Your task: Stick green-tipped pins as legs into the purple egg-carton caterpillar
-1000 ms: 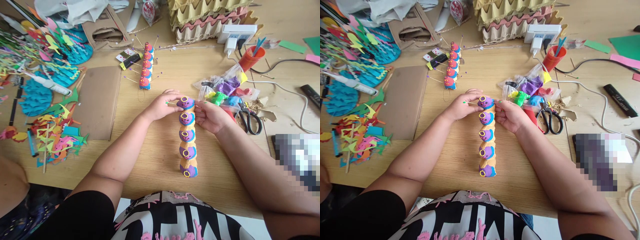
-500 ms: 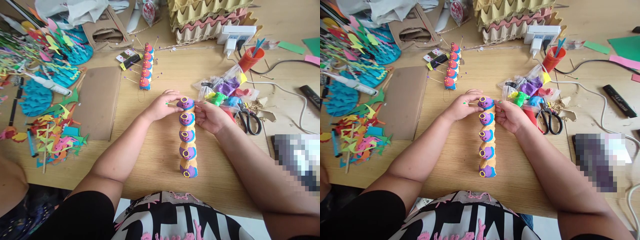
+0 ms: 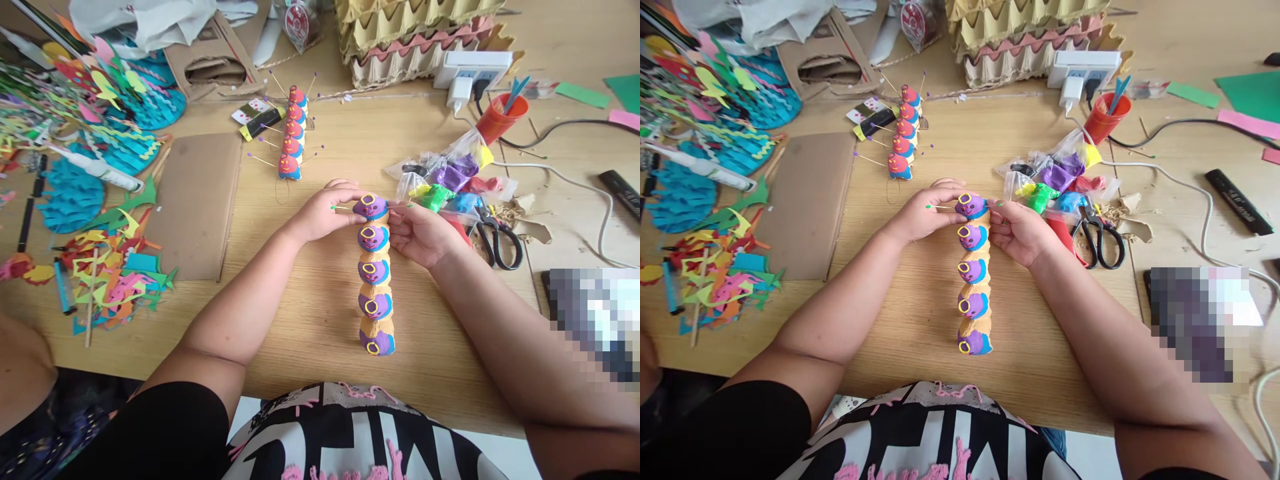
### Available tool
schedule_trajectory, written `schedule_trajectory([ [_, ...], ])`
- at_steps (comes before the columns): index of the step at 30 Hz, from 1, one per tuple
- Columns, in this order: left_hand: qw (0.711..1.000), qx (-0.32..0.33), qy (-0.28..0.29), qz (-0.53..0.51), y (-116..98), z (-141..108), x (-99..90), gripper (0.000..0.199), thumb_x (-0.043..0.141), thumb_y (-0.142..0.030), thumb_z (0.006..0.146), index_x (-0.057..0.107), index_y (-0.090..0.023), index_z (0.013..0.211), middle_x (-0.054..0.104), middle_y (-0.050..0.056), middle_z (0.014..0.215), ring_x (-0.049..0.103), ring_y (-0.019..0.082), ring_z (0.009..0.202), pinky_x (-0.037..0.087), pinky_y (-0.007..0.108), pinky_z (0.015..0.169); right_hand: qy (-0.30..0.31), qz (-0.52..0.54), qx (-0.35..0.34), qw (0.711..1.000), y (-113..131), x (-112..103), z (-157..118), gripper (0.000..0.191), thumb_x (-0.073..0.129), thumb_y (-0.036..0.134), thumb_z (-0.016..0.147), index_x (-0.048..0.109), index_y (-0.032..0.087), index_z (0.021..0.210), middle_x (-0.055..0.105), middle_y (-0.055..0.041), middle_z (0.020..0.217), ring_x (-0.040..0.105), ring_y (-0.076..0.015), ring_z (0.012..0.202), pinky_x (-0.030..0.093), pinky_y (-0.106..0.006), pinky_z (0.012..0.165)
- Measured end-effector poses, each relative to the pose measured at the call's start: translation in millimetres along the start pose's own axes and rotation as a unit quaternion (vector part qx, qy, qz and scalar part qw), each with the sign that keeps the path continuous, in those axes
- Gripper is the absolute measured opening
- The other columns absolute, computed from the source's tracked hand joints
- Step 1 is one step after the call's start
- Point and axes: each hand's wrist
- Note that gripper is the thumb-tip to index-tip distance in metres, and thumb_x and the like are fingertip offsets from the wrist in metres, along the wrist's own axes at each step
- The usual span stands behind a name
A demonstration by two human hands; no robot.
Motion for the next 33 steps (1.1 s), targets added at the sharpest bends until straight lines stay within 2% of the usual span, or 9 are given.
schedule_trajectory([
  [7, 1.0, -0.009, 0.011, 0.002, -3.3, 0.3, -1.8, 0.045, 0.084, -0.03, 0.09, 0.077, -0.027, 0.134, 0.077, 0.007, 0.135, 0.061, 0.026, 0.14, 0.042, 0.05, 0.129, 0.009, -0.016, -0.016, 1.0, -2.2, -3.1, 2.3, 0.036, 0.081, 0.012, 0.081, 0.047, 0.019, 0.07, 0.037, 0.0098, 0.058, 0.028, -0.002, 0.047, 0.026, -0.014, 0.041],
  [15, 1.0, -0.017, 0.004, -0.01, -1.6, 0.3, -1.1, 0.046, 0.086, -0.031, 0.088, 0.078, -0.025, 0.133, 0.078, 0.009, 0.134, 0.061, 0.027, 0.14, 0.042, 0.05, 0.128, 0.012, -0.01, 0.013, 1.0, 2.3, -0.2, 0.0, 0.028, 0.078, 0.014, 0.083, 0.052, 0.018, 0.074, 0.046, 0.007, 0.06, 0.028, -0.0021, 0.047, 0.025, -0.015, 0.041],
  [23, 1.0, -0.018, 0.003, -0.004, -2.0, 0.6, -0.5, 0.046, 0.085, -0.034, 0.088, 0.078, -0.026, 0.133, 0.078, 0.009, 0.133, 0.061, 0.027, 0.139, 0.043, 0.05, 0.128, -0.016, -0.004, 0.007, 1.0, 1.9, 3.1, -1.6, 0.027, 0.075, 0.01, 0.084, 0.052, 0.017, 0.071, 0.043, 0.0081, 0.058, 0.027, -0.0007, 0.046, 0.025, -0.013, 0.04],
  [33, 1.0, -0.009, 0.002, -0.01, 0.3, 0.1, -0.3, 0.046, 0.085, -0.038, 0.089, 0.078, -0.026, 0.132, 0.078, 0.009, 0.133, 0.061, 0.028, 0.139, 0.043, 0.051, 0.128, -0.01, -0.014, 0.007, 1.0, 2.1, 3.3, -1.2, 0.032, 0.08, 0.014, 0.081, 0.05, 0.018, 0.072, 0.043, 0.0085, 0.058, 0.026, -0.001, 0.046, 0.023, -0.015, 0.04],
])
Point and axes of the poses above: each hand's wrist, its own z-axis towards the middle knuckle, its own x-axis out of the palm, y = z × x
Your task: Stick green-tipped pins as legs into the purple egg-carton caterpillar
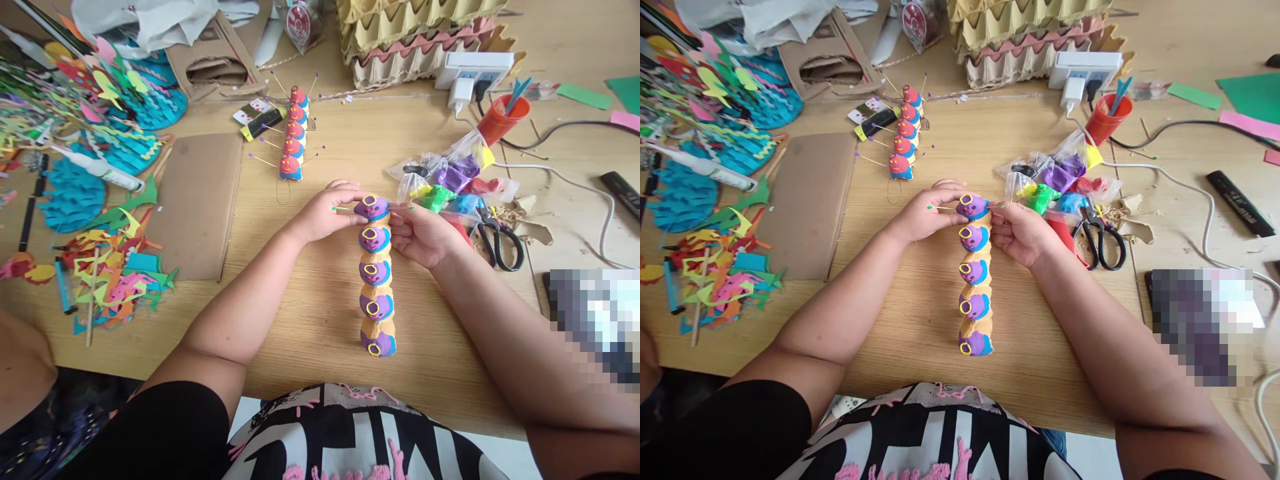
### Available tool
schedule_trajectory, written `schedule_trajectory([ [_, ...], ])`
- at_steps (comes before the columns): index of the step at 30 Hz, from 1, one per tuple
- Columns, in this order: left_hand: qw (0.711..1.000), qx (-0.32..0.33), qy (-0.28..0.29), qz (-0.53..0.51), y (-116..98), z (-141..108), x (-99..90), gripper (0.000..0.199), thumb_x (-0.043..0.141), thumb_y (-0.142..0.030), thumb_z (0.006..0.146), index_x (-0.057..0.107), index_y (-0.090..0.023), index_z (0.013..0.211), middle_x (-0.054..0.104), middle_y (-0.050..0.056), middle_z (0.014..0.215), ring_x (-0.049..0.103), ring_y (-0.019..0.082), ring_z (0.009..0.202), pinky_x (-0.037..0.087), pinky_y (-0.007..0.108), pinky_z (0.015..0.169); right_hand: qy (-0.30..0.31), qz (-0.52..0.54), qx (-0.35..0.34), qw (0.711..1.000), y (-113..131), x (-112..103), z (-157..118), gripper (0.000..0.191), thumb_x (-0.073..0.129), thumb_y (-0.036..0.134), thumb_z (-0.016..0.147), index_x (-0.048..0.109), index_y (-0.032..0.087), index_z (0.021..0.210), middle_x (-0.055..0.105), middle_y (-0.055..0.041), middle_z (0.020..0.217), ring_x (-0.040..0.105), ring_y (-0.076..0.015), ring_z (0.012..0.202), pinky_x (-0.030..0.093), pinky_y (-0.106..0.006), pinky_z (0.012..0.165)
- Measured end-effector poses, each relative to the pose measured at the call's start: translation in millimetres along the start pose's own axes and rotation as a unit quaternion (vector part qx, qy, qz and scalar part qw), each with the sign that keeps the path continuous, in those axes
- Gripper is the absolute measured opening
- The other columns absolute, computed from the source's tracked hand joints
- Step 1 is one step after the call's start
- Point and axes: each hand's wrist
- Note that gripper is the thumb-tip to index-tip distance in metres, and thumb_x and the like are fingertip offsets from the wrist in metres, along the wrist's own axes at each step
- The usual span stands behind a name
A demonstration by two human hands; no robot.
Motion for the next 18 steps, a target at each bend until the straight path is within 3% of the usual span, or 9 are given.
schedule_trajectory([
  [12, 1.0, -0.003, 0.003, 0.004, 0.1, 0.4, 0.5, 0.046, 0.085, -0.038, 0.089, 0.078, -0.027, 0.133, 0.078, 0.009, 0.134, 0.061, 0.027, 0.14, 0.043, 0.052, 0.129, -0.004, -0.018, -0.018, 1.0, -2.9, -1.7, 1.0, 0.041, 0.083, 0.016, 0.079, 0.043, 0.02, 0.068, 0.037, 0.0099, 0.058, 0.027, -0.0014, 0.047, 0.025, -0.017, 0.041],
  [18, 1.0, 0.003, 0.0, 0.001, -0.1, 0.0, 0.2, 0.046, 0.085, -0.035, 0.089, 0.078, -0.026, 0.133, 0.079, 0.009, 0.133, 0.061, 0.027, 0.14, 0.044, 0.05, 0.129, -0.003, -0.002, 0.002, 1.0, 0.8, 0.9, -0.7, 0.031, 0.077, 0.012, 0.081, 0.049, 0.018, 0.07, 0.04, 0.0088, 0.058, 0.024, -0.0007, 0.046, 0.023, -0.015, 0.04],
])
Point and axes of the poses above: each hand's wrist, its own z-axis towards the middle knuckle, its own x-axis out of the palm, y = z × x
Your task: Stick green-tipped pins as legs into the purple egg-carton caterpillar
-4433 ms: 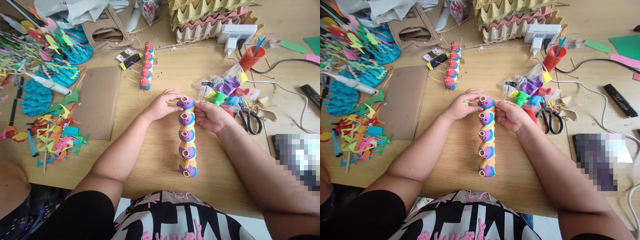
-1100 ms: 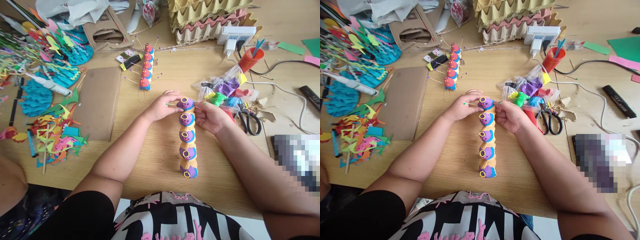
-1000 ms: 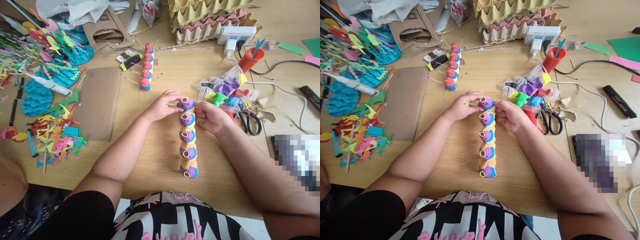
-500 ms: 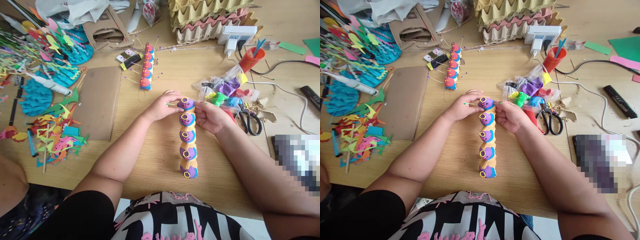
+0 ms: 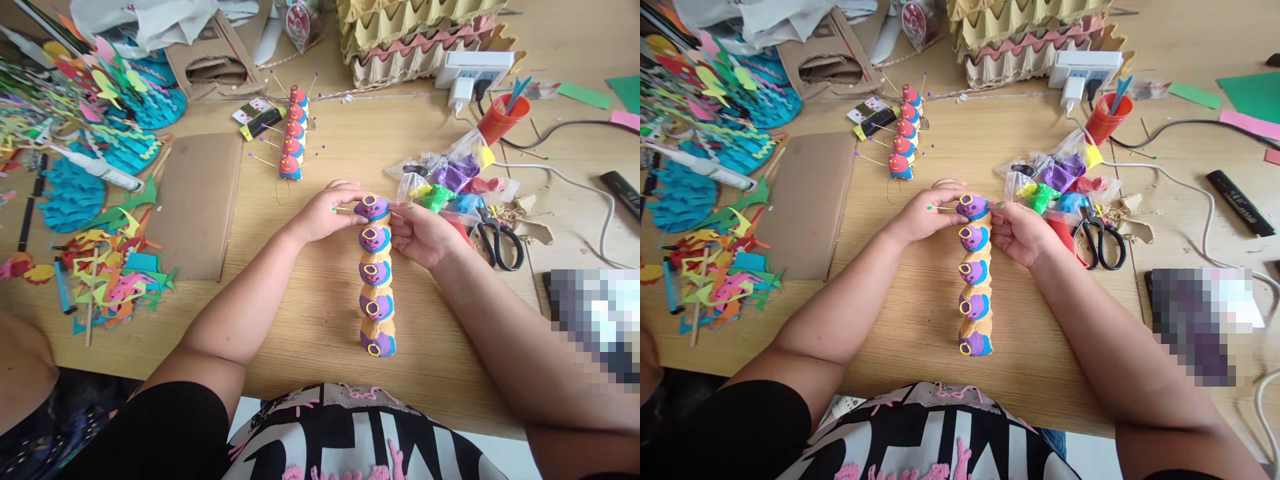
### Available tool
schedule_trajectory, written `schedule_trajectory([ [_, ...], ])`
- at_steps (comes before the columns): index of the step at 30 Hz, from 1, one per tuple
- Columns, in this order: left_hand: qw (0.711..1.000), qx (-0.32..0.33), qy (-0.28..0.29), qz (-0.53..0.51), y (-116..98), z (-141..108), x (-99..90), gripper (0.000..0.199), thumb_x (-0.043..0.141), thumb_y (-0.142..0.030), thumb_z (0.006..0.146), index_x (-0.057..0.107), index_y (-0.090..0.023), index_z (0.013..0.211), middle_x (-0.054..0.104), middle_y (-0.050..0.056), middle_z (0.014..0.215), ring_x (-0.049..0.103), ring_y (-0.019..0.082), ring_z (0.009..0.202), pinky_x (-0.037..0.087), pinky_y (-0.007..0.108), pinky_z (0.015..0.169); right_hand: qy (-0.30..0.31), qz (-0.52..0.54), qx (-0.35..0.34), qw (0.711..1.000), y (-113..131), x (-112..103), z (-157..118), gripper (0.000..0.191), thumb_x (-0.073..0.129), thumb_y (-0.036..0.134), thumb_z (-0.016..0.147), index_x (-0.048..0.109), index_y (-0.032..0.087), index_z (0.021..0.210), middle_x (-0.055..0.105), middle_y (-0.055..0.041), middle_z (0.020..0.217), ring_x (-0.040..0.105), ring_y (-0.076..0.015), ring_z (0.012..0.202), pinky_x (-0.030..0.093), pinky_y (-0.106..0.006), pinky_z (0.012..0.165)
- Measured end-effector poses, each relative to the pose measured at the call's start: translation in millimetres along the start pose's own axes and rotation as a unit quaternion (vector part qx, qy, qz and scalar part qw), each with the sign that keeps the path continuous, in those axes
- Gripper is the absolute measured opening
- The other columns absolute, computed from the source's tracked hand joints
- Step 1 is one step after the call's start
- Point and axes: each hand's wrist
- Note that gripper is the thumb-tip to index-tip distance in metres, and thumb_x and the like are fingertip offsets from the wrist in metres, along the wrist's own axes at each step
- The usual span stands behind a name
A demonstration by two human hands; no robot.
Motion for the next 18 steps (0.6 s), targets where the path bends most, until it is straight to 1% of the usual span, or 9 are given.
schedule_trajectory([
  [3, 1.0, -0.004, 0.001, 0.0, -0.6, 0.3, -0.3, 0.045, 0.086, -0.035, 0.088, 0.078, -0.026, 0.132, 0.078, 0.009, 0.133, 0.061, 0.028, 0.14, 0.043, 0.052, 0.129, 0.003, -0.001, 0.005, 1.0, 0.7, 1.0, -0.2, 0.028, 0.076, 0.012, 0.081, 0.051, 0.018, 0.072, 0.041, 0.0087, 0.058, 0.023, -0.0012, 0.046, 0.022, -0.016, 0.04],
  [9, 1.0, -0.006, -0.001, -0.004, -0.8, 0.6, 0.7, 0.046, 0.087, -0.033, 0.087, 0.078, -0.028, 0.131, 0.079, 0.008, 0.131, 0.061, 0.028, 0.138, 0.044, 0.053, 0.128, -0.011, -0.017, -0.018, 1.0, -2.2, 0.3, 0.6, 0.04, 0.082, 0.015, 0.08, 0.044, 0.02, 0.069, 0.037, 0.0092, 0.057, 0.025, -0.0022, 0.047, 0.023, -0.016, 0.041],
  [14, 1.0, 0.001, 0.0, -0.004, -0.3, 0.3, 0.5, 0.045, 0.086, -0.034, 0.088, 0.078, -0.027, 0.132, 0.079, 0.008, 0.132, 0.061, 0.028, 0.139, 0.043, 0.052, 0.129, -0.002, -0.013, -0.018, 1.0, -2.8, -1.2, 1.2, 0.035, 0.083, 0.016, 0.079, 0.048, 0.019, 0.072, 0.039, 0.0092, 0.058, 0.025, -0.0018, 0.047, 0.022, -0.017, 0.041],
  [18, 1.0, -0.001, 0.002, 0.001, -0.5, 0.4, 0.4, 0.045, 0.086, -0.034, 0.088, 0.078, -0.027, 0.132, 0.079, 0.008, 0.133, 0.061, 0.028, 0.139, 0.044, 0.051, 0.128, 0.0, -0.006, -0.022, 1.0, -3.6, -2.6, 2.2, 0.038, 0.082, 0.015, 0.079, 0.045, 0.02, 0.069, 0.037, 0.0098, 0.057, 0.026, -0.0018, 0.047, 0.024, -0.016, 0.041],
])
Point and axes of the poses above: each hand's wrist, its own z-axis towards the middle knuckle, its own x-axis out of the palm, y = z × x
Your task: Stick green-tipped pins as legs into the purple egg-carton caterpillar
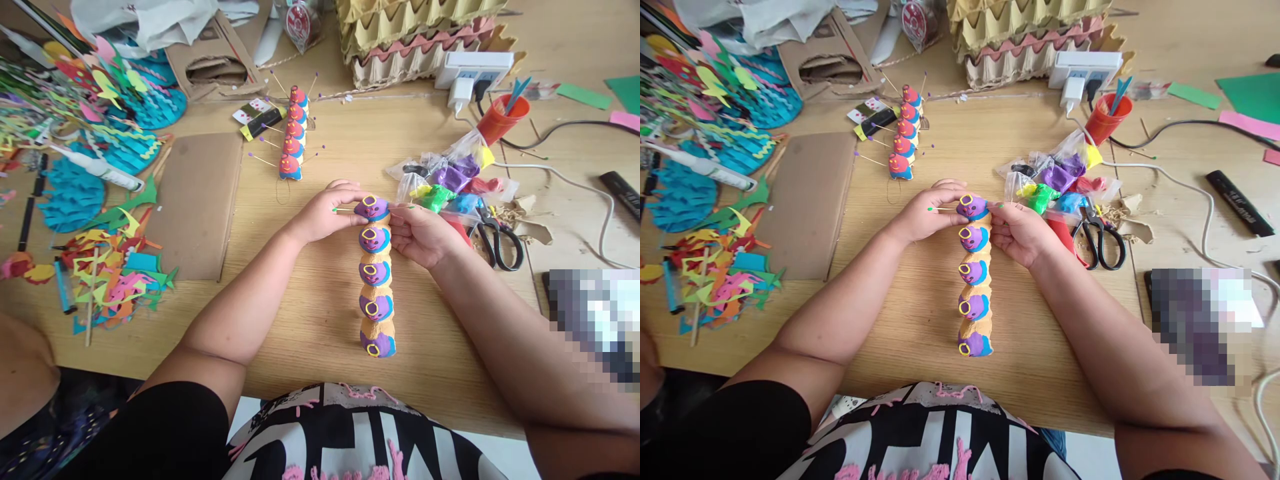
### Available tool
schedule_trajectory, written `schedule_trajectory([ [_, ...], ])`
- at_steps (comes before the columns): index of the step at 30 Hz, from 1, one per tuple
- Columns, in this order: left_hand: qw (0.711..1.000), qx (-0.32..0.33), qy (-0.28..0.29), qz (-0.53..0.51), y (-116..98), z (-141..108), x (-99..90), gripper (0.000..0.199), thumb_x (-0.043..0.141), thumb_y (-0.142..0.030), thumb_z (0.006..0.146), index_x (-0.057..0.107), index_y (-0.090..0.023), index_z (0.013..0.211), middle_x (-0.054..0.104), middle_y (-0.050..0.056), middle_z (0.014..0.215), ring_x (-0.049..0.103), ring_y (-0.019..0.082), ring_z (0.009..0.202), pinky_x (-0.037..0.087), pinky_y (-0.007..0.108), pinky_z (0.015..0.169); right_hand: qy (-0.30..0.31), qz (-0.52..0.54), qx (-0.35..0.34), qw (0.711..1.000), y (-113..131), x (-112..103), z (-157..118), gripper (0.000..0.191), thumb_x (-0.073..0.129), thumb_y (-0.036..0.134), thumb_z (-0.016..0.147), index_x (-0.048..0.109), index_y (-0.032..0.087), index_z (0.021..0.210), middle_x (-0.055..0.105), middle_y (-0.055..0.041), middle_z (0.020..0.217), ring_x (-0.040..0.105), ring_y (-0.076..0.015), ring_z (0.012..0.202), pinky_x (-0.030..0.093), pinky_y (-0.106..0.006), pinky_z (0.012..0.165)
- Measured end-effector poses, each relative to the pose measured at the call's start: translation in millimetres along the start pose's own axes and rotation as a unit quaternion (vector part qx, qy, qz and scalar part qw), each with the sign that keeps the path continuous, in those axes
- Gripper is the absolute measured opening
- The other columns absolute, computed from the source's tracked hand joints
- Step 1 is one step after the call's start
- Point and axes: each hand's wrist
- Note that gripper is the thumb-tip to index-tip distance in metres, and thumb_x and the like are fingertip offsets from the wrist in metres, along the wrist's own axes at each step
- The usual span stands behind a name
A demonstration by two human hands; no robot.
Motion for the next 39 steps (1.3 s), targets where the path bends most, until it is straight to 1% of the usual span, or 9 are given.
schedule_trajectory([
  [3, 1.0, -0.007, 0.0, 0.002, -0.5, 0.1, 0.2, 0.046, 0.086, -0.033, 0.087, 0.078, -0.027, 0.132, 0.079, 0.008, 0.133, 0.061, 0.028, 0.14, 0.043, 0.051, 0.129, -0.003, 0.002, 0.002, 1.0, 0.7, 0.9, -0.2, 0.038, 0.082, 0.014, 0.079, 0.045, 0.02, 0.069, 0.037, 0.0097, 0.057, 0.026, -0.0016, 0.046, 0.024, -0.015, 0.04],
  [8, 1.0, -0.002, -0.001, -0.005, -0.3, 0.1, 0.3, 0.046, 0.087, -0.031, 0.087, 0.079, -0.026, 0.132, 0.079, 0.008, 0.132, 0.061, 0.028, 0.138, 0.043, 0.05, 0.128, -0.002, 0.014, 0.022, 1.0, 2.7, 2.8, -1.6, 0.029, 0.077, 0.013, 0.083, 0.051, 0.018, 0.072, 0.041, 0.0082, 0.058, 0.024, -0.0018, 0.046, 0.022, -0.014, 0.039],
  [12, 1.0, 0.005, -0.006, -0.004, 2.3, 0.0, 0.7, 0.046, 0.087, -0.033, 0.087, 0.079, -0.026, 0.132, 0.079, 0.008, 0.131, 0.062, 0.028, 0.138, 0.044, 0.05, 0.127, -0.004, 0.008, 0.005, 1.0, 1.4, 1.7, -1.1, 0.035, 0.078, 0.013, 0.082, 0.046, 0.019, 0.069, 0.038, 0.0091, 0.057, 0.027, -0.0017, 0.046, 0.025, -0.014, 0.04],
  [17, 1.0, 0.008, -0.005, -0.001, 4.5, 0.1, 0.9, 0.046, 0.086, -0.039, 0.088, 0.079, -0.029, 0.132, 0.079, 0.008, 0.131, 0.062, 0.028, 0.137, 0.045, 0.052, 0.127, -0.01, 0.008, 0.009, 1.0, 0.3, 1.3, -0.6, 0.028, 0.072, 0.012, 0.086, 0.049, 0.018, 0.07, 0.04, 0.0086, 0.057, 0.027, -0.001, 0.045, 0.023, -0.014, 0.039],
  [21, 1.0, 0.011, -0.004, -0.001, 3.9, -0.1, 0.8, 0.045, 0.085, -0.04, 0.089, 0.079, -0.029, 0.132, 0.079, 0.008, 0.132, 0.062, 0.029, 0.138, 0.044, 0.052, 0.128, -0.007, 0.012, 0.002, 1.0, 1.3, 1.3, -0.9, 0.032, 0.076, 0.012, 0.083, 0.048, 0.019, 0.07, 0.039, 0.0093, 0.056, 0.028, -0.0015, 0.045, 0.024, -0.014, 0.039],
  [24, 1.0, 0.013, -0.008, -0.001, 3.7, -0.2, 1.1, 0.045, 0.086, -0.037, 0.088, 0.079, -0.028, 0.132, 0.079, 0.008, 0.131, 0.062, 0.028, 0.138, 0.044, 0.052, 0.128, 0.005, 0.016, 0.028, 0.999, 4.5, 2.2, -0.9, 0.03, 0.075, 0.021, 0.087, 0.049, 0.019, 0.071, 0.041, 0.0081, 0.056, 0.025, -0.0019, 0.044, 0.022, -0.015, 0.039],
  [28, 1.0, 0.019, -0.014, -0.005, 3.8, 0.1, 1.4, 0.046, 0.088, -0.033, 0.087, 0.079, -0.028, 0.131, 0.08, 0.008, 0.129, 0.063, 0.028, 0.135, 0.046, 0.051, 0.126, 0.008, 0.016, 0.051, 0.999, 7.5, 3.7, -1.4, 0.035, 0.076, 0.033, 0.09, 0.049, 0.02, 0.071, 0.04, 0.0076, 0.055, 0.023, -0.0025, 0.044, 0.022, -0.017, 0.038],
  [34, 1.0, 0.018, -0.015, -0.003, 2.6, 0.0, 1.7, 0.046, 0.088, -0.031, 0.086, 0.079, -0.028, 0.131, 0.08, 0.007, 0.128, 0.063, 0.028, 0.135, 0.046, 0.051, 0.126, 0.008, 0.009, 0.009, 1.0, 1.4, 1.9, -1.0, 0.03, 0.085, 0.021, 0.083, 0.056, 0.018, 0.077, 0.04, 0.0098, 0.056, 0.027, -0.0021, 0.045, 0.023, -0.015, 0.04],
  [39, 1.0, 0.02, -0.01, -0.004, 2.9, -0.5, 1.5, 0.045, 0.087, -0.03, 0.087, 0.079, -0.029, 0.131, 0.079, 0.007, 0.13, 0.062, 0.027, 0.138, 0.046, 0.05, 0.127, 0.006, 0.003, -0.001, 1.0, -1.3, -0.7, 0.0, 0.032, 0.085, 0.018, 0.082, 0.054, 0.017, 0.074, 0.037, 0.0104, 0.056, 0.028, -0.0018, 0.046, 0.024, -0.015, 0.04],
])
Point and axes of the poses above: each hand's wrist, its own z-axis towards the middle knuckle, its own x-axis out of the palm, y = z × x
